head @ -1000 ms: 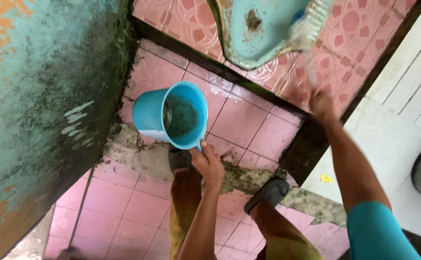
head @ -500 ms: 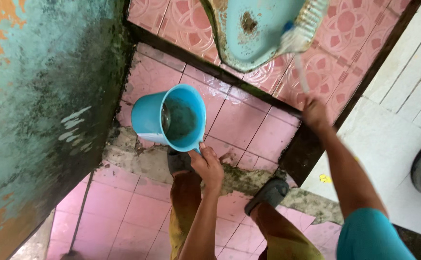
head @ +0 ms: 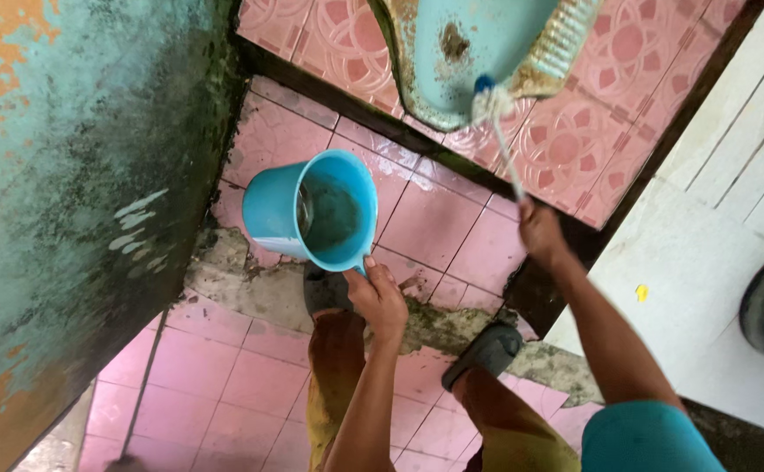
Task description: The person scrubs a wall-mounted urinal using a toilet brush and water from a blue plastic jug. They repeatedly pour water into the urinal and scrub the interior surfaces and the surrounding tiled area.
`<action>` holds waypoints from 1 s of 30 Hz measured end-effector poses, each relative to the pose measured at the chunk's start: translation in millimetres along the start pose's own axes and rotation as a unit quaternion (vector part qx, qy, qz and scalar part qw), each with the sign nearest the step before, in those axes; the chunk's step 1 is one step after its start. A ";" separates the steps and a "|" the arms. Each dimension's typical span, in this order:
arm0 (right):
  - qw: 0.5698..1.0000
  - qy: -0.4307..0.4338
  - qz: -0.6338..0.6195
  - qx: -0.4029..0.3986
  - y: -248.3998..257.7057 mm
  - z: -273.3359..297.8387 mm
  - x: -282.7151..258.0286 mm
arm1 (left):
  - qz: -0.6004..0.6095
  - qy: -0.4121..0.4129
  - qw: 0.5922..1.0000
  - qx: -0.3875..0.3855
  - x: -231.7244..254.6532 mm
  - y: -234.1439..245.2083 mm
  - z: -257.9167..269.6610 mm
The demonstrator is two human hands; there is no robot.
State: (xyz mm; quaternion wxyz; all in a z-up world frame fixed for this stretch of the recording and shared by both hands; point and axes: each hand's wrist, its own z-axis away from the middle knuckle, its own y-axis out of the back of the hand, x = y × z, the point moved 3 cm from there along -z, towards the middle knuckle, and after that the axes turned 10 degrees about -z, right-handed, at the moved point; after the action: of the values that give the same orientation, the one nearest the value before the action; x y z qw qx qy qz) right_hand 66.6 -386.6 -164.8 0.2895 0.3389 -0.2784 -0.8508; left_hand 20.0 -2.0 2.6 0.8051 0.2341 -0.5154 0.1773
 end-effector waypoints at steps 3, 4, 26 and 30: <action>0.998 0.024 -0.022 0.044 34.2 -50.4 -12.3 | -0.004 -0.025 1.000 -0.006 1.3 1.2 0.4; 0.998 0.013 -0.034 0.052 47.3 -68.9 -20.5 | -0.002 -0.016 1.000 -0.006 1.2 2.3 1.7; 0.978 0.186 0.093 -0.030 0.2 42.5 -168.7 | -0.034 -0.013 0.999 -0.019 -0.5 4.9 6.1; 0.963 0.234 0.126 0.038 9.7 -4.7 -187.9 | -0.038 -0.048 0.998 -0.013 -0.2 1.1 1.1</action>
State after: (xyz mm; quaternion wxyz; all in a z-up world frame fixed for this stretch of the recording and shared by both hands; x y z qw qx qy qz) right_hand 186.2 -266.5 -83.1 0.4383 0.5012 -0.2756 -0.6934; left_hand 18.5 -1.7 3.0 0.7884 0.2516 -0.5465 0.1283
